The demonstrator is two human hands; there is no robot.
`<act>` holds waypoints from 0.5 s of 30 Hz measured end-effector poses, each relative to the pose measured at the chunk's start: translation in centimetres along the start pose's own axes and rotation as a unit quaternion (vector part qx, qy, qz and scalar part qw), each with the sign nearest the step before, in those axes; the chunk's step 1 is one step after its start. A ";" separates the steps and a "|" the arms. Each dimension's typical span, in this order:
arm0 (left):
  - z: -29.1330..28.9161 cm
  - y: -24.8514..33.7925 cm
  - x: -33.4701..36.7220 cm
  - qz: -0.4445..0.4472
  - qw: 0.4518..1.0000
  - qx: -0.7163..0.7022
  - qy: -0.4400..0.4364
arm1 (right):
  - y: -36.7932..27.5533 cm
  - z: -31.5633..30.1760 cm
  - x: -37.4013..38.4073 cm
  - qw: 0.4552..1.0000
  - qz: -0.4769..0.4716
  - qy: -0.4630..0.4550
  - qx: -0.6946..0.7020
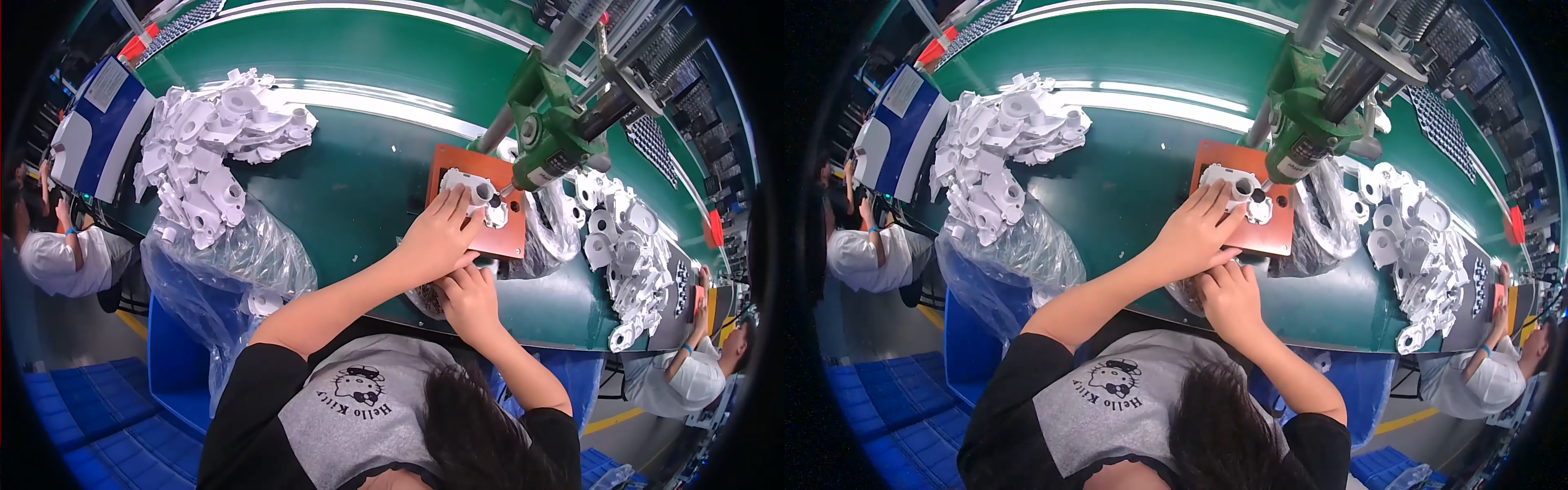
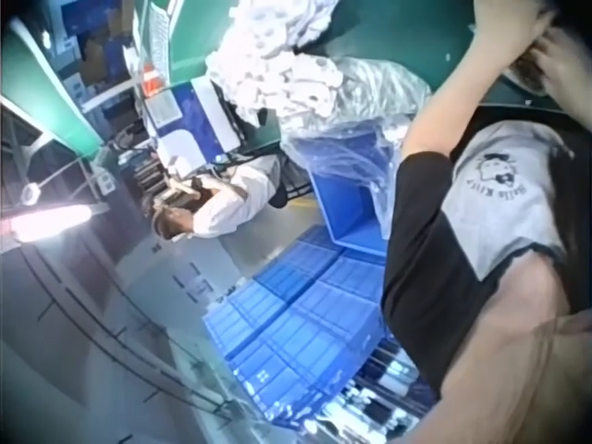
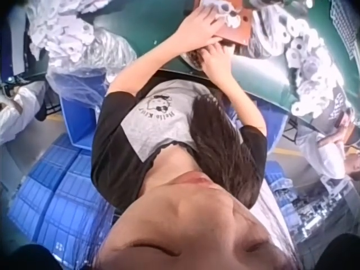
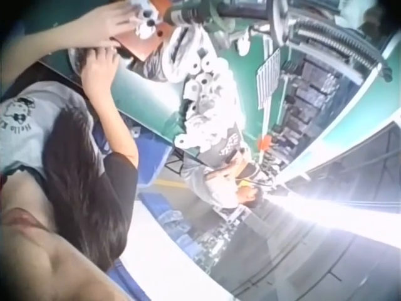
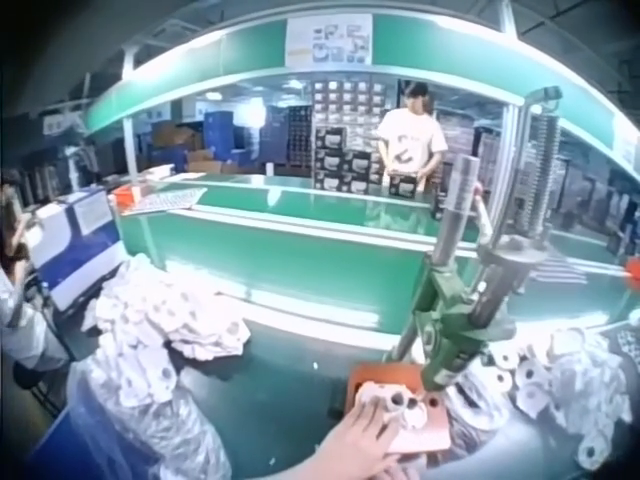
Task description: Assembling small white plastic components using a manual press machine and metal rivets.
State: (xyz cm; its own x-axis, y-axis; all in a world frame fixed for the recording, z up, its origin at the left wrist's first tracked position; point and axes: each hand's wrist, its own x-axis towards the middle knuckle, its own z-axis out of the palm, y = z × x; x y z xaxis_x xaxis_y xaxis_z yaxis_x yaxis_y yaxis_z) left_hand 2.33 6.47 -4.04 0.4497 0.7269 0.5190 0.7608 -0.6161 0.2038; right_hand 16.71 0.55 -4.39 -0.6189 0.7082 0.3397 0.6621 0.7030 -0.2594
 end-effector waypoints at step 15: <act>-0.3 -0.1 0.1 0.013 1.000 0.013 0.012 | 3.5 -3.8 0.4 0.905 0.221 0.034 0.363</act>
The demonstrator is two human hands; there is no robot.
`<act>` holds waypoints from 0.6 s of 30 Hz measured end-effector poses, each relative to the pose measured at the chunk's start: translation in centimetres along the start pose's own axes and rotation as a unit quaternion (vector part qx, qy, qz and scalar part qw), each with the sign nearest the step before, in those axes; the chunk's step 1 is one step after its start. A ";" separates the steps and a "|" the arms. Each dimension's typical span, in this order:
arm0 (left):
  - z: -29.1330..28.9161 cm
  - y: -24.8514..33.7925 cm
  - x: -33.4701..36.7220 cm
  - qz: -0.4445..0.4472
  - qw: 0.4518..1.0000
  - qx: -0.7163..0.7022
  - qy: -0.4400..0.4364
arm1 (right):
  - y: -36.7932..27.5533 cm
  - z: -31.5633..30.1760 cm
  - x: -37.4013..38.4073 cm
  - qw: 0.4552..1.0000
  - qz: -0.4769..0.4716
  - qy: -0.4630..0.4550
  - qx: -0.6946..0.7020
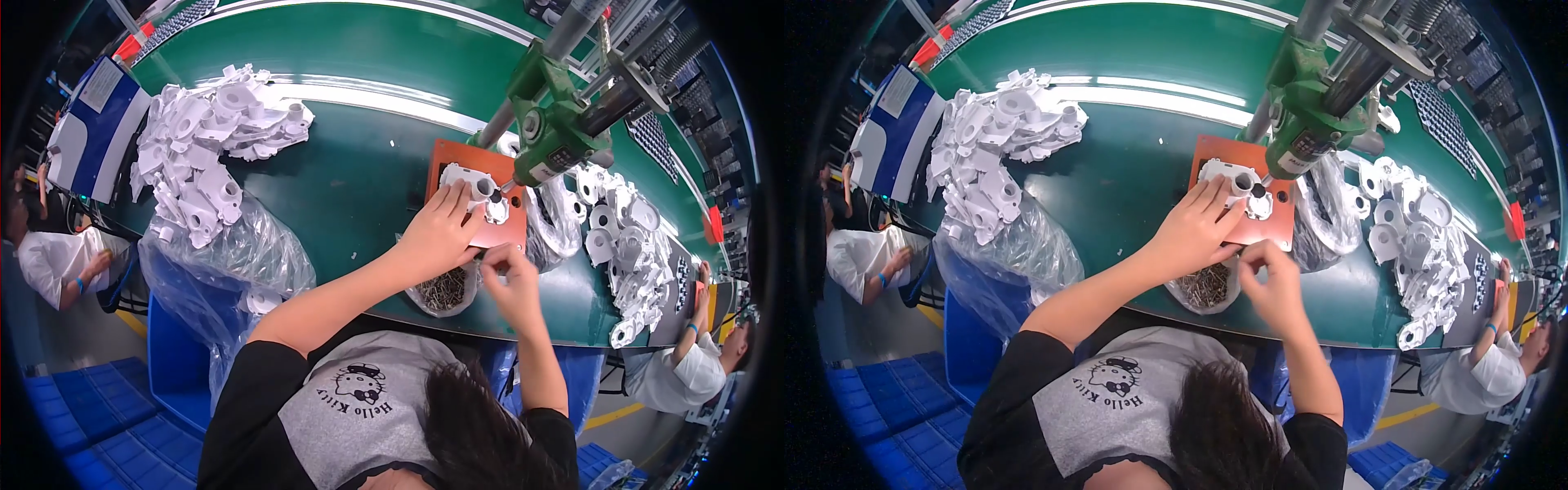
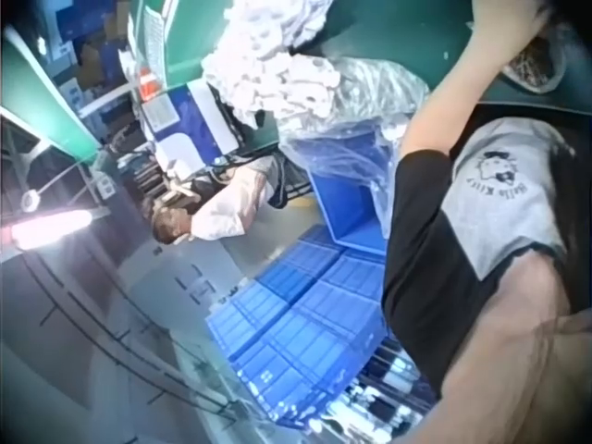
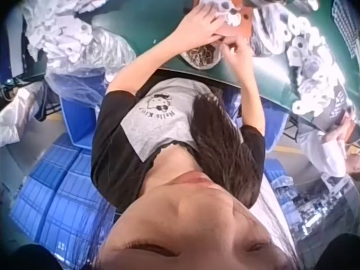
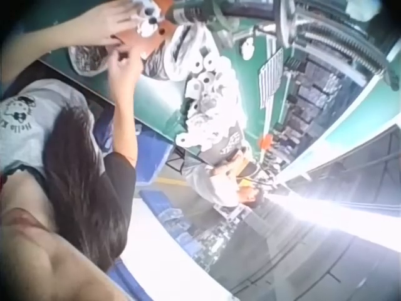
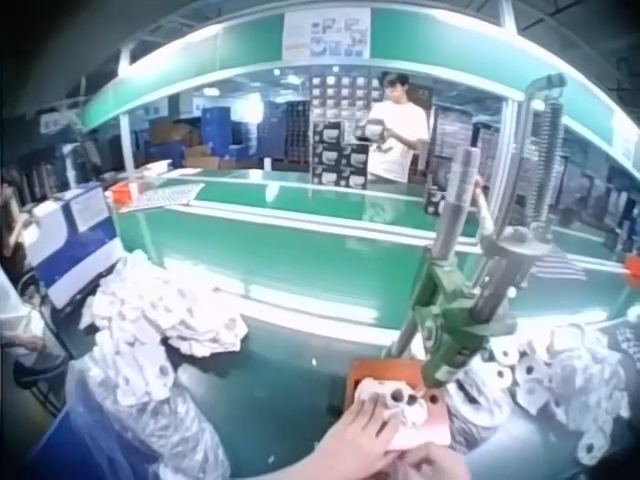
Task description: Assembling small white plastic components using a manual press machine and metal rivets.
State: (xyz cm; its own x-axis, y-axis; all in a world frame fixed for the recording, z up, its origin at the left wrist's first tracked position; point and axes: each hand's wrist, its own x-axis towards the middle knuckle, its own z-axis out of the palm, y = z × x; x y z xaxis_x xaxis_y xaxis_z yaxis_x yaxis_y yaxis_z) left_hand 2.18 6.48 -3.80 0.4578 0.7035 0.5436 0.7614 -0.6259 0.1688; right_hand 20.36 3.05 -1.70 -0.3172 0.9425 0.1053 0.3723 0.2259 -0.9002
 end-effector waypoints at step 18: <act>-0.1 0.3 0.1 -0.006 1.000 -0.013 -0.003 | 2.3 -1.9 8.1 0.989 0.005 0.145 0.011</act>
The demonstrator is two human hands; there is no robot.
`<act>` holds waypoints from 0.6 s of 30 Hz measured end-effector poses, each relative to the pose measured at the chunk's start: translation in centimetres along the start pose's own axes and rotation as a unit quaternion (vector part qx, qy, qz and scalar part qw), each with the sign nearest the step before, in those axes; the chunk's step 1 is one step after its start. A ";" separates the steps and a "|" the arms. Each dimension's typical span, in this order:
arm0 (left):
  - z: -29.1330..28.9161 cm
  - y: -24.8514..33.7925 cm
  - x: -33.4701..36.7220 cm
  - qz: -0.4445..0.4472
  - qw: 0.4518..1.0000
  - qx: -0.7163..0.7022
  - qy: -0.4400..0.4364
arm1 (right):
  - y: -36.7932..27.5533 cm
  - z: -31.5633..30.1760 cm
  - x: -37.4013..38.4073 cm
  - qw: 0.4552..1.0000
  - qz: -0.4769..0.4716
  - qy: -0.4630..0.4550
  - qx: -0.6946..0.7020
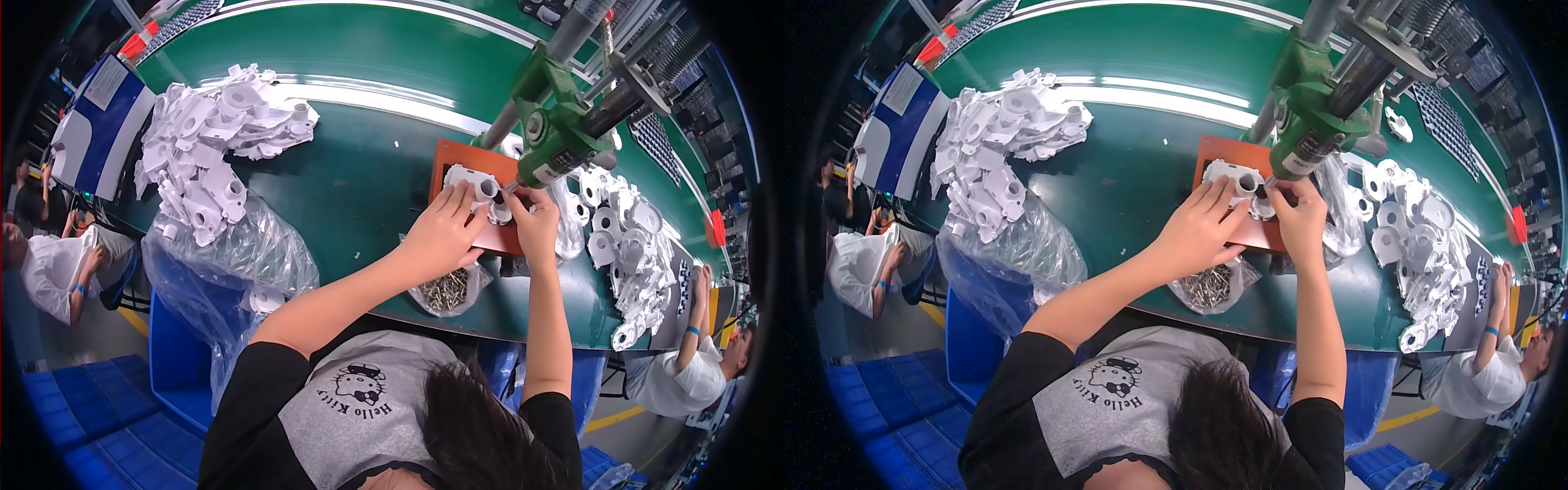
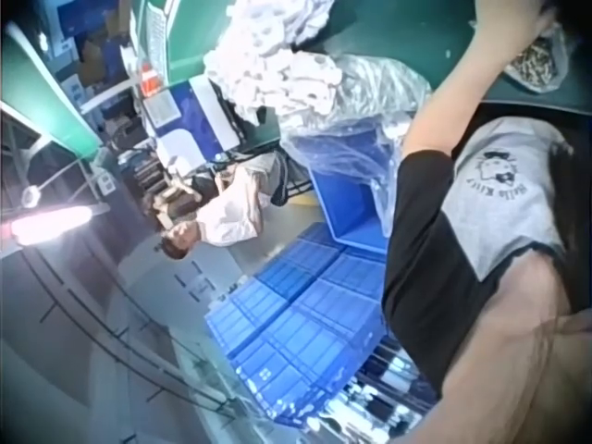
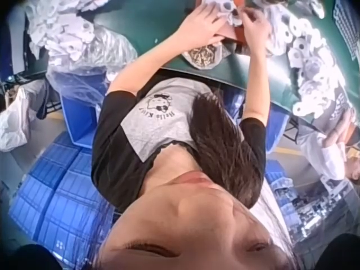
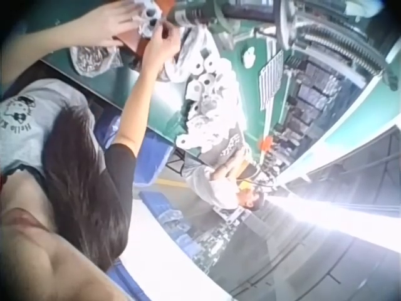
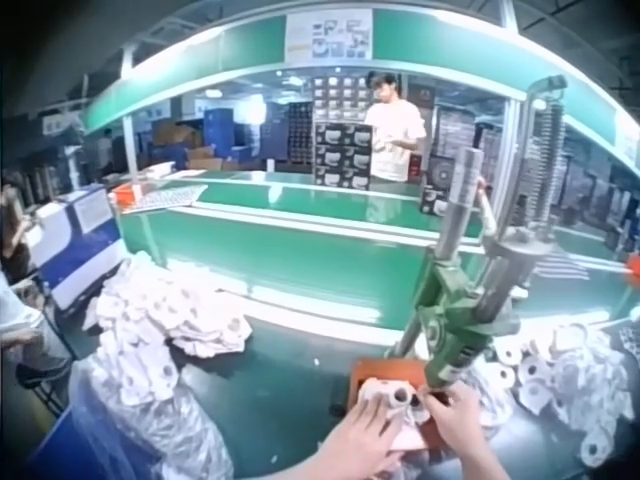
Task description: Assembling small white plastic components using a manual press machine and metal rivets.
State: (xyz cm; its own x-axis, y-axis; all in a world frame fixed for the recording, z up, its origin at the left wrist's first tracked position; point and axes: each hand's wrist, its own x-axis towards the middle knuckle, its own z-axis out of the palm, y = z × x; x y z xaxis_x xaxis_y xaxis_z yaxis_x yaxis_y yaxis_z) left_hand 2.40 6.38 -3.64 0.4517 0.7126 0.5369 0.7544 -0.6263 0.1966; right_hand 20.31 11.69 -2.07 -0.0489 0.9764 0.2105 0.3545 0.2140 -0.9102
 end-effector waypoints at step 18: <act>0.0 0.0 -0.1 -0.005 1.000 -0.013 -0.006 | 0.0 -0.1 -0.6 0.960 -0.202 -0.008 -0.193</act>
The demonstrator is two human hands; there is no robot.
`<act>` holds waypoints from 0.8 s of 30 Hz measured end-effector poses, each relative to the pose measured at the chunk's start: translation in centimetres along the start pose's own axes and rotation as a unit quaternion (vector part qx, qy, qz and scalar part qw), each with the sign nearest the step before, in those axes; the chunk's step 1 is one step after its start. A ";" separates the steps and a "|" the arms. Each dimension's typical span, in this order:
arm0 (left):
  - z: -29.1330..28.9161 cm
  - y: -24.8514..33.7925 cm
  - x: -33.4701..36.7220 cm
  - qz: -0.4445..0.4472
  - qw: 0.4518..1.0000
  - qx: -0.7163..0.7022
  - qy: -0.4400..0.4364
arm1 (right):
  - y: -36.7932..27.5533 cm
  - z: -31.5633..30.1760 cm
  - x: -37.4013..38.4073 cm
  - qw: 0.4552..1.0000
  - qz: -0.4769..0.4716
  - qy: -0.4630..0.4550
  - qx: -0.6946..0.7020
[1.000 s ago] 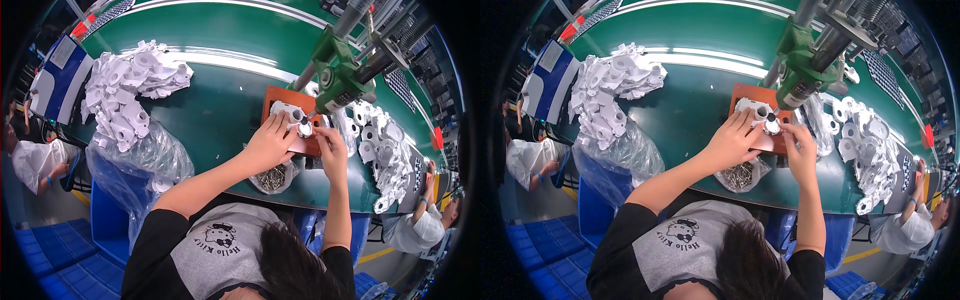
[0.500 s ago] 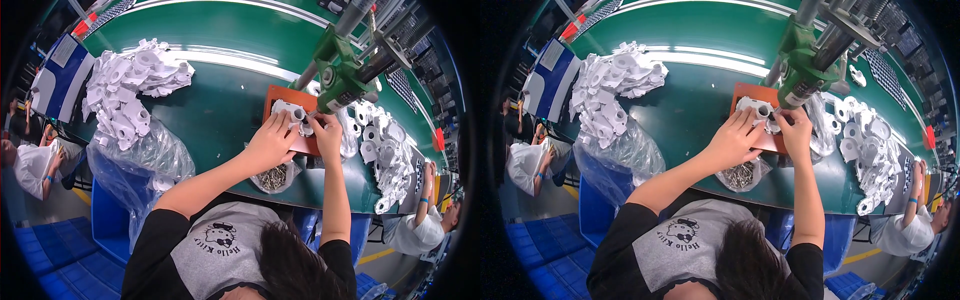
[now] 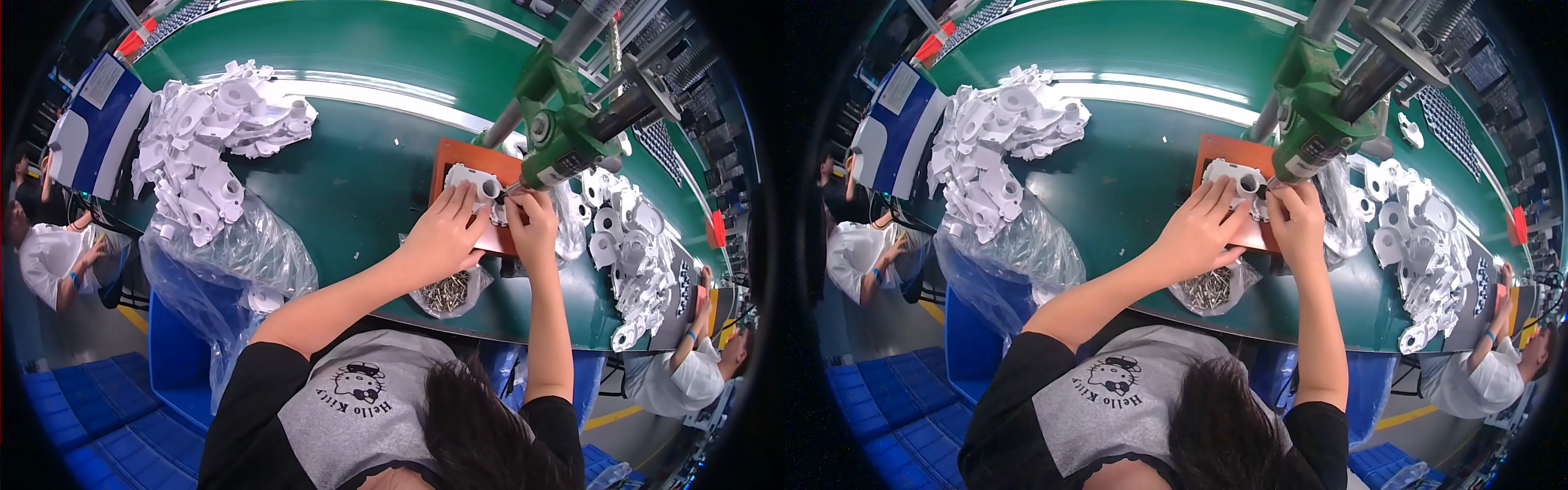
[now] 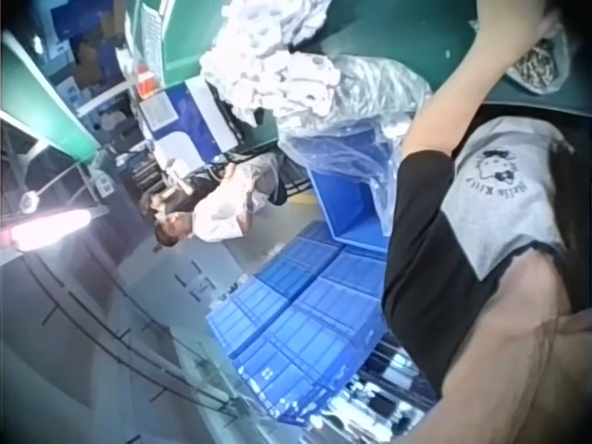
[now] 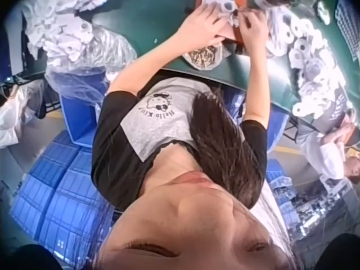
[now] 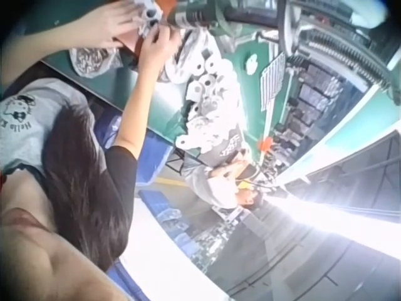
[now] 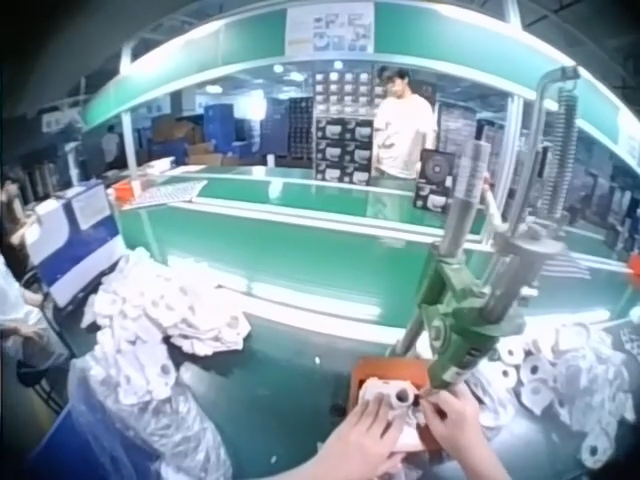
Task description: Assembling small white plastic components using a manual press machine and metal rivets.
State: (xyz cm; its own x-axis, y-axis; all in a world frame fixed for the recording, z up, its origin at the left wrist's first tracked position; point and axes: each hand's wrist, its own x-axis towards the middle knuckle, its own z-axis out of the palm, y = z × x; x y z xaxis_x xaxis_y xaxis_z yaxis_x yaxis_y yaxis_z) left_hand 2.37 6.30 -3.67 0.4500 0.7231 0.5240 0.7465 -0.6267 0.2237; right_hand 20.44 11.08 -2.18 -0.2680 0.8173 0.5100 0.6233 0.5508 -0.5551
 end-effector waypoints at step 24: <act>0.5 1.5 1.3 -0.070 0.997 0.015 -0.023 | 7.4 -14.8 25.1 0.890 0.103 0.093 0.435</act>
State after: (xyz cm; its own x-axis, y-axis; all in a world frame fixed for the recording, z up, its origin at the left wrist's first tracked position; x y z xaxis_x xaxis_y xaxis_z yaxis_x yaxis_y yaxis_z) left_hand 4.31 6.42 -3.07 0.3622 0.8156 0.4513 0.8172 -0.5107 0.2671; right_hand 29.16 33.17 16.25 -0.0383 0.9183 0.3940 -0.1799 0.3815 -0.9067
